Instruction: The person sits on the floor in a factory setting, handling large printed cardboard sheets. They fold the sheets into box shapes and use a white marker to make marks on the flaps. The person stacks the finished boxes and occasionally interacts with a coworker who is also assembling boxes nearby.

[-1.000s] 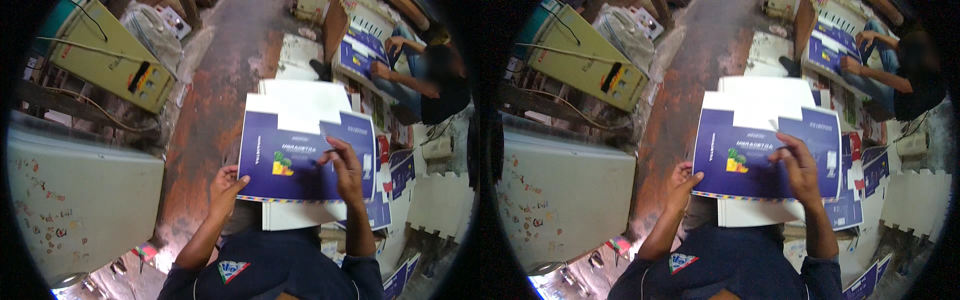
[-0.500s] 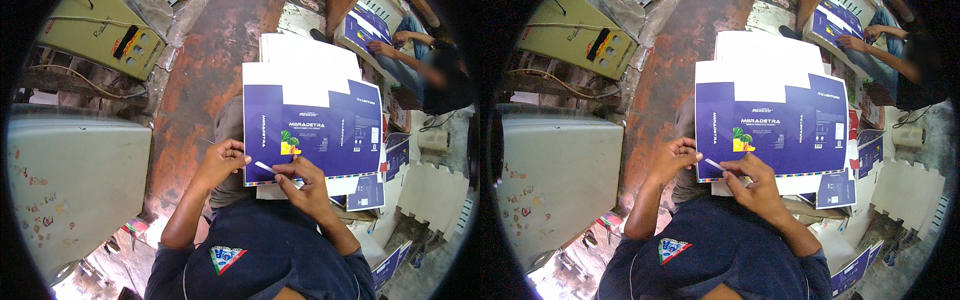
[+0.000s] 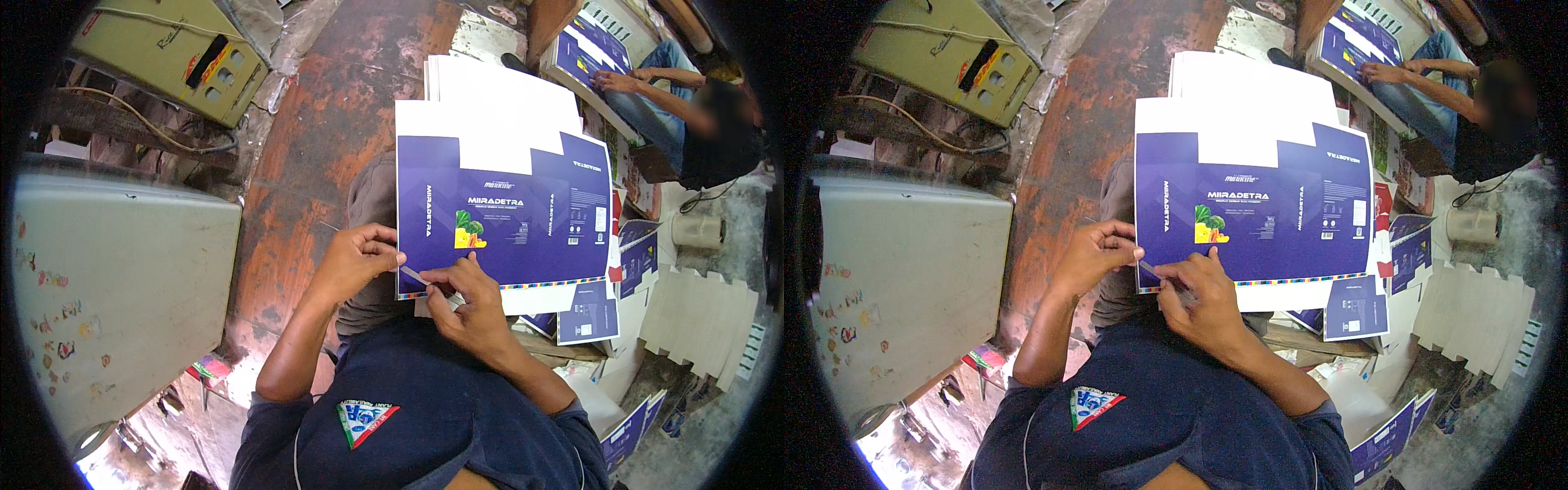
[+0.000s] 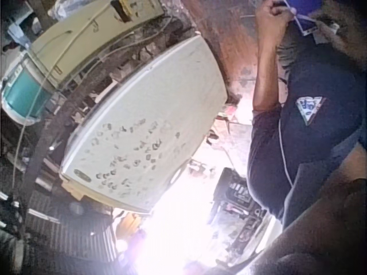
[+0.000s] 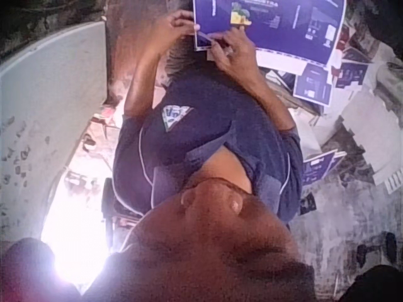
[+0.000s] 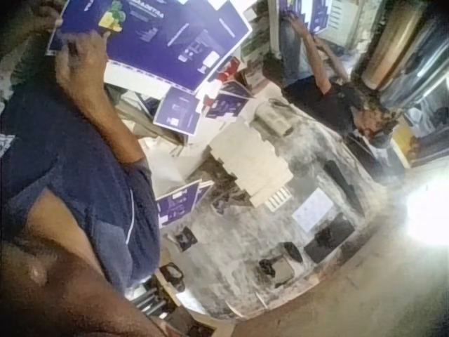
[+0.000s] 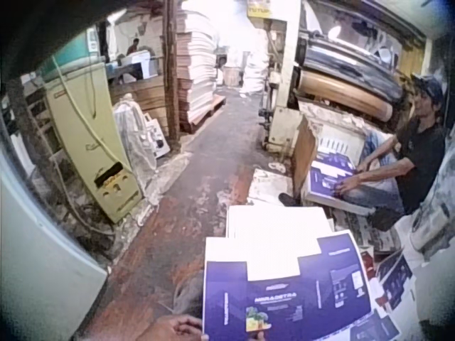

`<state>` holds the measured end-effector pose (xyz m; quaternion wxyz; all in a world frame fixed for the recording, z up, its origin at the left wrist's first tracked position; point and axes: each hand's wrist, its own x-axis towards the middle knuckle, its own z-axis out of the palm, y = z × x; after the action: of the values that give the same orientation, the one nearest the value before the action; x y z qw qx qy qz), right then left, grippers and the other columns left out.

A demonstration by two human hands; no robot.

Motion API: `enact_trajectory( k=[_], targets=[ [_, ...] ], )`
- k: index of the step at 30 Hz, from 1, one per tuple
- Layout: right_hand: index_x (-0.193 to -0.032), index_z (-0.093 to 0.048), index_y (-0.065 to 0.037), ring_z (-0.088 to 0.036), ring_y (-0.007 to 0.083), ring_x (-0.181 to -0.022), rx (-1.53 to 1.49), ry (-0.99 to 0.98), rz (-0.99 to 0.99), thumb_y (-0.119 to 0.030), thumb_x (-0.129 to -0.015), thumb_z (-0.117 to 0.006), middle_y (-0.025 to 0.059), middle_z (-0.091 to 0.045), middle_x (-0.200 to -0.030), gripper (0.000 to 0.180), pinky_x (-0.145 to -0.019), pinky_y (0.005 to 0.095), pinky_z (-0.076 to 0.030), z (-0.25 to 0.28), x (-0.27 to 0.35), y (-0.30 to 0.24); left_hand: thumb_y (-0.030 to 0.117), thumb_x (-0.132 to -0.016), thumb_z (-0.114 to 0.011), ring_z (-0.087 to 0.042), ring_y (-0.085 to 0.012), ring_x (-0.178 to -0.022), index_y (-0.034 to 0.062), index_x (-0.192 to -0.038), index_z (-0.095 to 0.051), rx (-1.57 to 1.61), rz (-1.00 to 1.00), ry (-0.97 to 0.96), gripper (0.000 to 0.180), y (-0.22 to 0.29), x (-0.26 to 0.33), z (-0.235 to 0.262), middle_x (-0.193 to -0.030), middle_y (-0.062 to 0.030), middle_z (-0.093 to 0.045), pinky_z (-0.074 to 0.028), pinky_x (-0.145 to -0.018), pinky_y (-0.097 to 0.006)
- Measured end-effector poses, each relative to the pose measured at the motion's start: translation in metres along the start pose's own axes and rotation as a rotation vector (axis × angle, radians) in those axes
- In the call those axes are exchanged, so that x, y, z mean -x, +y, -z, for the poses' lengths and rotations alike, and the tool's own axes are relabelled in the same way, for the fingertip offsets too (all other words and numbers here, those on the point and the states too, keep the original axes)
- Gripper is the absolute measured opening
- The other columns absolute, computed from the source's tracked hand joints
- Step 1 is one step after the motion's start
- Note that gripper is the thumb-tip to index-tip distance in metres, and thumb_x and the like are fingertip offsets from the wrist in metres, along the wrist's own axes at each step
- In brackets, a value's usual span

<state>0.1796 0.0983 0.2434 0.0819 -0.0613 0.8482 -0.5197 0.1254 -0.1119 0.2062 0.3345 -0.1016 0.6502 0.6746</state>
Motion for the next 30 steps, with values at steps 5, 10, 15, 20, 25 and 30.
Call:
enact_trajectory(
  k=[5,10,15,20,25,30],
  targets=[
    [-0.094,-0.068,-0.008,-0.059,0.0314,-0.076,0.053,0.019,0.044,-0.008,-0.076,-0.066,0.0089,-0.056,-0.076,0.018,-0.1,0.0611,-0.036,-0.004,0.001,0.002,0.008,-0.083,-0.073,-0.065,-0.0087,-0.078,-0.0018,-0.111,-0.062,-0.029,0.024,0.017,0.032,0.013,0.006,-0.004,-0.089,-0.0064,-0.07,-0.052,-0.067,-0.021],
    [-0.092,-0.068,-0.009,-0.06,0.0315,-0.078,0.074,-0.001,0.05,-0.008,-0.076,-0.067,0.0092,-0.056,-0.077,0.017,-0.099,0.0613,-0.037,-0.004,0.0,0.001,0.007,-0.082,-0.073,-0.066,-0.0116,-0.08,-0.004,-0.11,-0.062,-0.014,-0.008,0.011,0.032,0.005,0.002,-0.002,-0.09,-0.0088,-0.07,-0.055,-0.073,-0.024],
    [-0.091,-0.069,-0.008,-0.06,0.027,-0.071,0.092,0.008,0.072,-0.006,-0.076,-0.066,0.0071,-0.055,-0.072,0.015,-0.1,0.0571,-0.037,-0.003,-0.002,-0.003,0.006,-0.082,-0.073,-0.067,-0.0124,-0.08,-0.0046,-0.11,-0.062,-0.016,-0.017,0.008,0.032,0.004,0.0,-0.002,-0.09,-0.0094,-0.069,-0.055,-0.074,-0.025],
    [-0.089,-0.07,-0.011,-0.062,0.0262,-0.073,0.127,-0.047,0.058,-0.009,-0.075,-0.066,0.0053,-0.057,-0.073,0.015,-0.102,0.0598,-0.034,-0.008,-0.003,-0.002,0.005,-0.081,-0.072,-0.066,-0.0123,-0.075,-0.006,-0.107,-0.063,0.009,0.01,0.03,0.029,0.009,0.001,-0.006,-0.084,-0.0087,-0.069,-0.054,-0.072,-0.024],
    [-0.087,-0.069,-0.011,-0.06,0.0304,-0.082,0.188,-0.223,0.054,-0.013,-0.074,-0.067,0.0079,-0.057,-0.077,0.014,-0.102,0.069,-0.028,-0.003,-0.002,-0.005,0.005,-0.081,-0.073,-0.066,-0.0124,-0.076,-0.0064,-0.107,-0.063,0.008,0.0,0.035,0.03,0.007,-0.001,-0.004,-0.084,-0.0084,-0.068,-0.054,-0.071,-0.024],
    [-0.091,-0.071,-0.01,-0.061,0.0275,-0.081,0.061,-0.362,0.087,-0.01,-0.076,-0.064,0.007,-0.059,-0.077,0.016,-0.104,0.0628,-0.029,0.014,-0.004,0.001,0.007,-0.081,-0.073,-0.064,-0.01,-0.075,-0.0052,-0.109,-0.063,-0.016,-0.005,0.05,0.032,0.006,-0.002,-0.005,-0.084,-0.0065,-0.068,-0.051,-0.069,-0.023]
  ],
)
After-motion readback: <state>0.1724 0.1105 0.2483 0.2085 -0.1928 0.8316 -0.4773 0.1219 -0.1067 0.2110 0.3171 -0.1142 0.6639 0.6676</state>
